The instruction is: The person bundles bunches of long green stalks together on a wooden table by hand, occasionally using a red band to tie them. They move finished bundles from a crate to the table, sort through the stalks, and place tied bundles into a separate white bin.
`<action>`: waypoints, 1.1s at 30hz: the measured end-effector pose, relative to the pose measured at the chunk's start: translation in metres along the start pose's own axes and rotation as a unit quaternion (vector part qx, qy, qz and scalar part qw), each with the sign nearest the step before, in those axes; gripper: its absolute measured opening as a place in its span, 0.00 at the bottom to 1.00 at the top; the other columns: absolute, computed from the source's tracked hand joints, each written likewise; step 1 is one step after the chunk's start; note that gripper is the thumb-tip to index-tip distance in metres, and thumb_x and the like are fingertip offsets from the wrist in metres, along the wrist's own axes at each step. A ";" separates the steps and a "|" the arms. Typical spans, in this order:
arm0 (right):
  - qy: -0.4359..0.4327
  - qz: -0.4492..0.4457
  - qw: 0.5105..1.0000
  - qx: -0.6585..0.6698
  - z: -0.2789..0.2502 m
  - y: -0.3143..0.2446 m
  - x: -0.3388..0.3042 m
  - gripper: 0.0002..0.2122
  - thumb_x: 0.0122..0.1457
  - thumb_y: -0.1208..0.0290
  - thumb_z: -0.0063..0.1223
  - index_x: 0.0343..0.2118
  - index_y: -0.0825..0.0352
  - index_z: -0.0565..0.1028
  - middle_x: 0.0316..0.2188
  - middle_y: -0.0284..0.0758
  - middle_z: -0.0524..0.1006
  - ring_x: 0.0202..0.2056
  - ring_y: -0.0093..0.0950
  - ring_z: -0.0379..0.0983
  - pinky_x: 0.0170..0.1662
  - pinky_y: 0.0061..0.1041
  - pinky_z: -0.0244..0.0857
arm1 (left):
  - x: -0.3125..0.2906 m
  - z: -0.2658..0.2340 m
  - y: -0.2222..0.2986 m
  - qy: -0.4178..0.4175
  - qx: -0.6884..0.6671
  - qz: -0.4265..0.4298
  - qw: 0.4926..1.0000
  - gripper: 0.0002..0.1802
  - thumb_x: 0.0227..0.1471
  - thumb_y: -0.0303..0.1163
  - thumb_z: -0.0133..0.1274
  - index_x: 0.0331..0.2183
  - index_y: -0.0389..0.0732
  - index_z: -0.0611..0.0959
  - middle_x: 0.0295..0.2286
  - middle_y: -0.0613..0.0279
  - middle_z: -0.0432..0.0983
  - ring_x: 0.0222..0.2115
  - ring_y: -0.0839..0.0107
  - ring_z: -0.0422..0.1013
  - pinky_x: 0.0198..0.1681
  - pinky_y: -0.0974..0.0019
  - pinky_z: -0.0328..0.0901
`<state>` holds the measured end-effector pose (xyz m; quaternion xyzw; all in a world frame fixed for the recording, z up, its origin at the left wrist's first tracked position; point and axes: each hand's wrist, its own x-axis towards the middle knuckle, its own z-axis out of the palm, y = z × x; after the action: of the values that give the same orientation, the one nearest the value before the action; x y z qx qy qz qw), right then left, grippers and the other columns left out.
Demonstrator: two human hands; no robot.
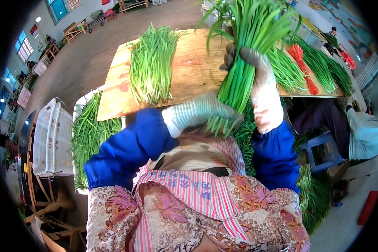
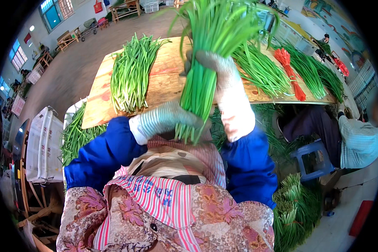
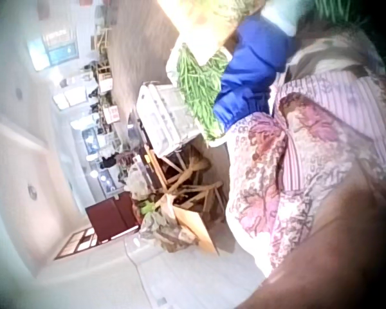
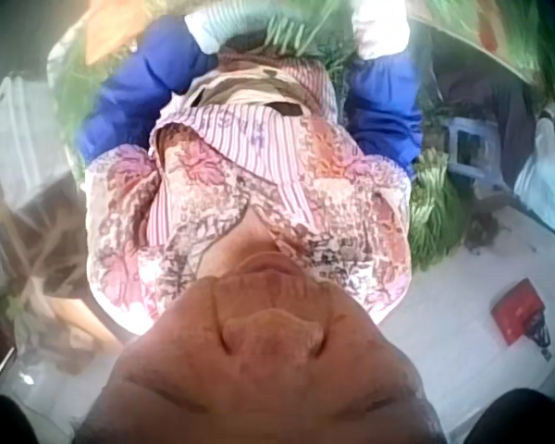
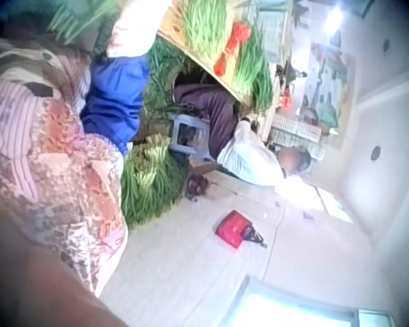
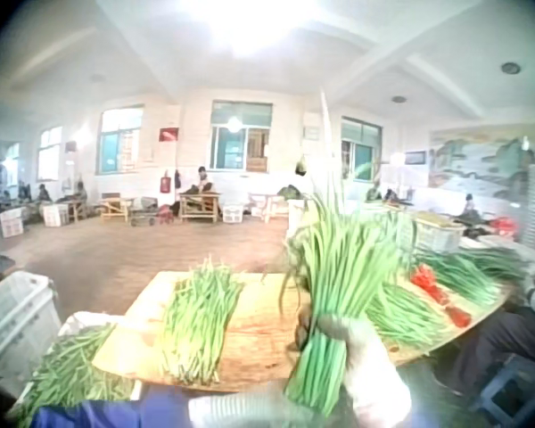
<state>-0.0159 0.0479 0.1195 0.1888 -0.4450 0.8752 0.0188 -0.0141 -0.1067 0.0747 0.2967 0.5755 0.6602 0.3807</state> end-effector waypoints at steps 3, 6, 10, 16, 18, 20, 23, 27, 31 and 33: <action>-0.023 -0.088 0.990 -0.112 -0.003 -0.030 0.037 0.13 0.49 0.68 0.53 0.36 0.70 0.73 0.25 0.35 0.74 0.26 0.27 0.73 0.31 0.27 0.71 | 0.024 -0.013 0.032 0.003 0.078 0.103 0.992 0.28 0.38 0.30 0.61 0.43 0.37 0.72 0.33 0.63 0.74 0.34 0.74 0.71 0.39 0.68 0.66; -0.026 -0.129 0.974 -0.184 0.016 -0.058 0.048 0.13 0.49 0.69 0.54 0.37 0.69 0.72 0.26 0.35 0.75 0.27 0.26 0.74 0.32 0.25 0.70 | 0.032 -0.009 0.086 0.031 0.062 0.193 0.979 0.37 0.34 0.35 0.65 0.47 0.36 0.68 0.38 0.61 0.71 0.40 0.73 0.68 0.43 0.70 0.64; -0.068 -0.172 0.961 -0.208 0.010 -0.065 0.075 0.14 0.48 0.70 0.55 0.39 0.68 0.72 0.31 0.33 0.74 0.31 0.24 0.72 0.36 0.24 0.68 | 0.054 -0.023 0.112 0.037 0.041 0.244 0.968 0.49 0.31 0.30 0.68 0.54 0.36 0.58 0.44 0.59 0.67 0.45 0.70 0.65 0.48 0.69 0.62; -0.058 -0.127 0.959 -0.246 -0.051 -0.026 0.086 0.17 0.47 0.73 0.56 0.42 0.68 0.71 0.33 0.32 0.74 0.36 0.24 0.70 0.40 0.25 0.66 | 0.089 -0.052 0.081 0.118 0.128 0.248 0.953 0.58 0.29 0.28 0.69 0.56 0.38 0.50 0.48 0.54 0.65 0.48 0.66 0.64 0.51 0.67 0.60; -0.030 -0.126 0.968 -0.216 -0.064 0.000 0.081 0.16 0.47 0.73 0.57 0.41 0.69 0.71 0.34 0.32 0.74 0.35 0.24 0.70 0.40 0.24 0.66 | 0.098 -0.064 0.054 0.168 0.177 0.215 0.946 0.58 0.28 0.29 0.70 0.56 0.38 0.50 0.47 0.53 0.66 0.47 0.65 0.64 0.51 0.66 0.60; 0.015 -0.165 0.963 -0.213 -0.065 0.007 0.080 0.13 0.48 0.73 0.56 0.38 0.69 0.73 0.32 0.31 0.74 0.34 0.22 0.70 0.39 0.23 0.65 | 0.105 -0.069 0.044 0.163 0.180 0.184 0.952 0.54 0.29 0.34 0.69 0.55 0.38 0.54 0.44 0.55 0.68 0.46 0.65 0.65 0.50 0.66 0.60; 0.054 -0.170 0.960 -0.217 -0.047 -0.005 0.075 0.10 0.49 0.72 0.53 0.35 0.69 0.74 0.30 0.32 0.75 0.33 0.23 0.71 0.40 0.23 0.65 | 0.095 -0.057 0.063 0.182 0.277 0.197 0.923 0.48 0.32 0.39 0.68 0.53 0.37 0.61 0.41 0.59 0.69 0.44 0.70 0.66 0.48 0.68 0.61; 0.072 -0.170 0.974 -0.133 -0.036 -0.017 0.079 0.10 0.51 0.72 0.52 0.36 0.70 0.74 0.30 0.34 0.75 0.34 0.25 0.72 0.40 0.24 0.66 | 0.096 -0.049 0.076 0.128 0.170 0.236 0.948 0.38 0.38 0.37 0.65 0.49 0.35 0.66 0.38 0.61 0.71 0.39 0.72 0.68 0.44 0.69 0.64; 0.029 -0.148 0.974 -0.172 -0.036 -0.017 0.085 0.14 0.51 0.70 0.54 0.40 0.70 0.72 0.35 0.34 0.75 0.37 0.24 0.71 0.43 0.24 0.65 | 0.088 -0.052 0.088 0.075 0.123 0.159 0.977 0.17 0.42 0.30 0.60 0.37 0.36 0.76 0.30 0.64 0.74 0.31 0.74 0.70 0.36 0.71 0.66; -0.022 -0.168 0.961 -0.220 -0.035 -0.021 0.094 0.17 0.52 0.64 0.55 0.41 0.69 0.72 0.36 0.35 0.75 0.39 0.26 0.72 0.44 0.26 0.66 | 0.084 -0.055 0.089 0.083 0.131 0.123 0.980 0.17 0.43 0.31 0.59 0.37 0.36 0.76 0.30 0.64 0.74 0.31 0.74 0.71 0.36 0.71 0.66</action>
<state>-0.1101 0.0752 0.1496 0.2709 -0.5892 0.7354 0.1966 -0.1186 -0.0691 0.1496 0.3561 0.6456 0.6436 0.2053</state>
